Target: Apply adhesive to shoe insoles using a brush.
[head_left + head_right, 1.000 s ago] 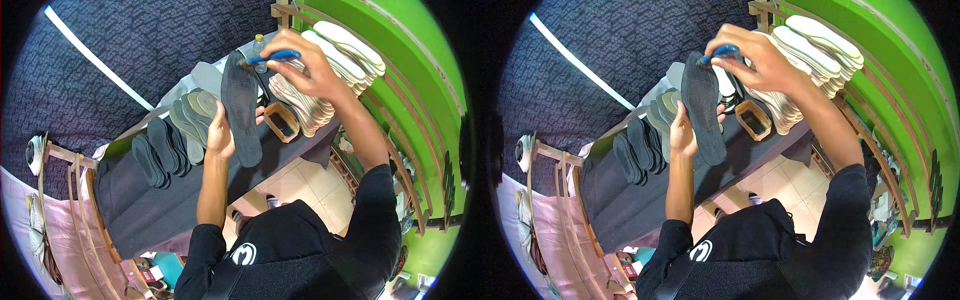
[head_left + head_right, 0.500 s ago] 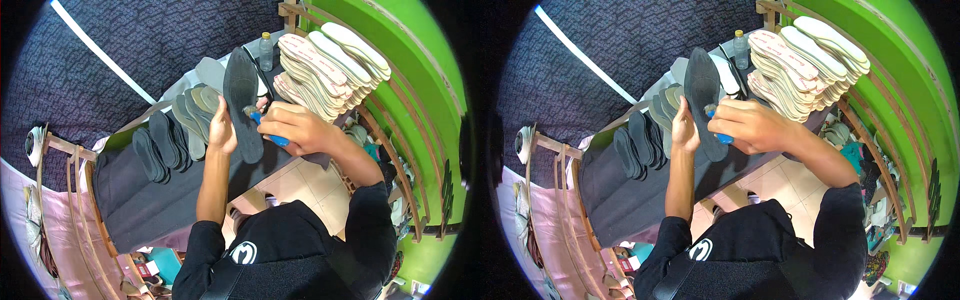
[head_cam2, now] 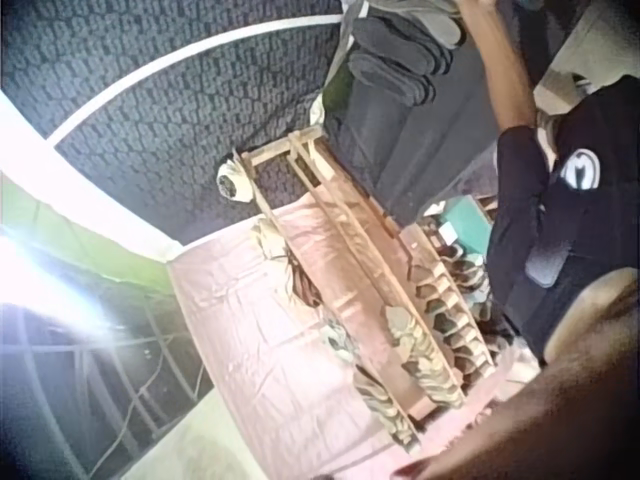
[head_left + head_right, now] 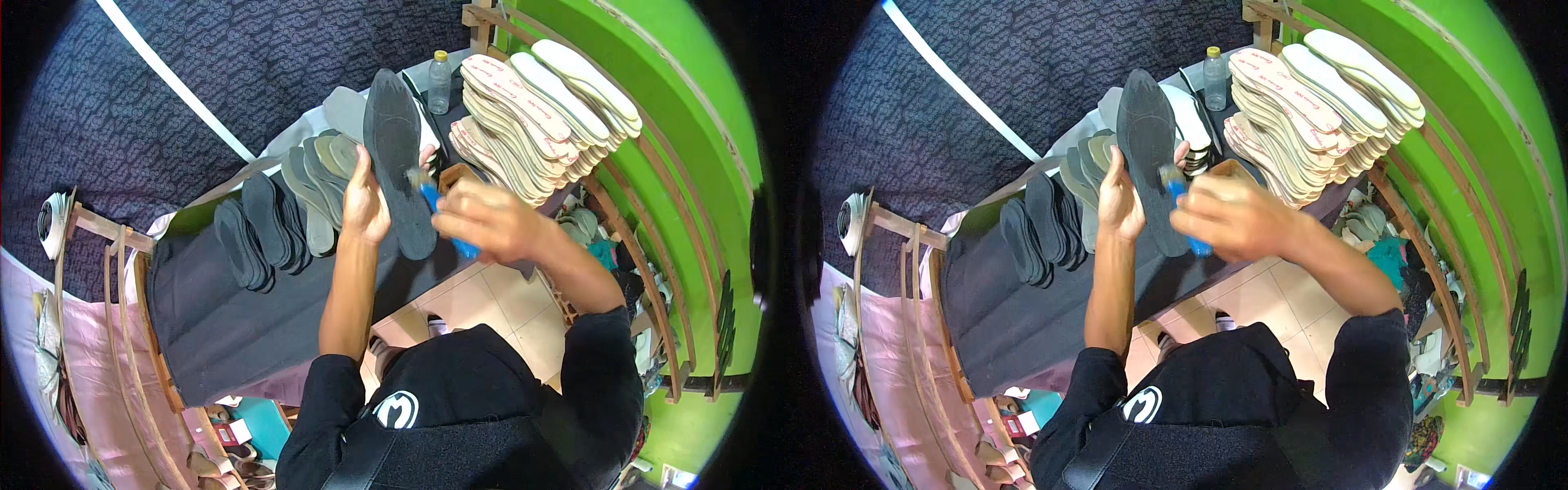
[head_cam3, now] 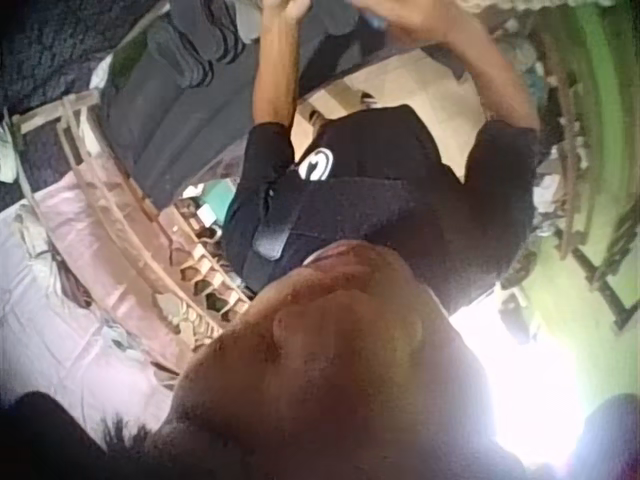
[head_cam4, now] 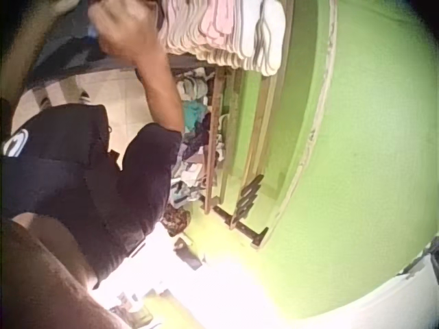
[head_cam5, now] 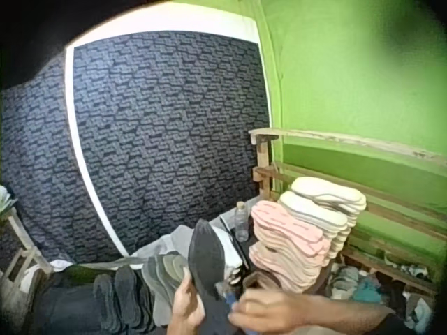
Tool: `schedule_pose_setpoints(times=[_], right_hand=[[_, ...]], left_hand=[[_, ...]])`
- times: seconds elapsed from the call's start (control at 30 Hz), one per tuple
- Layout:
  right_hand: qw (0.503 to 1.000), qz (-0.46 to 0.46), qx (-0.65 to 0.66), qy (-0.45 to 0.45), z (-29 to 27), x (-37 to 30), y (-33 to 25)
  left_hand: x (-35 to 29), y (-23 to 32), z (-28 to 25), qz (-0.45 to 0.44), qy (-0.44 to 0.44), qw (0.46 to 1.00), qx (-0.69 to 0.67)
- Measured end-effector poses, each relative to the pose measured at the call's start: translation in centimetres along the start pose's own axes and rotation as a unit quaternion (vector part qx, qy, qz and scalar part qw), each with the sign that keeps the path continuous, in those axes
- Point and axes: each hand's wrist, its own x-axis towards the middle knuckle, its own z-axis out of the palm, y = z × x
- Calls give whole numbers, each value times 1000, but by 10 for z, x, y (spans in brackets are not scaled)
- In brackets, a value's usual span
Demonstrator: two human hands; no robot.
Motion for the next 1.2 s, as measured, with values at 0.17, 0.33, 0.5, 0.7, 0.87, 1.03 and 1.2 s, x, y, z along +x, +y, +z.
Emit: schedule_pose_setpoints(times=[0.17, 0.33, 0.5, 0.7, 0.87, 1.03, 1.2], right_hand=[[989, 48, 135, -24, 2, -8, -11], [989, 101, 91, 51, -17, 12, 10], [998, 41, 7, 50, -16, 17, 24], [996, -40, 77, -21, 12, -7, -22], [954, 173, 242, -30, -5, -1, -10], [939, 229, 252, 50, -21, 26, 32], [984, 126, 123, 38, -13, 40, 36]], left_hand=[[-1, -1, 6, 12, 43, 999, -24], [2, -3, 12, -21, -10, 999, -36], [4, -6, 18, -26, -43, 992, -118], [6, 4, 13, 25, 42, 999, 14], [4, 5, 16, 16, 38, 999, -6], [4, -2, 27, 5, 60, 996, 65], [9, 7, 6, -10, -5, 999, -46]])
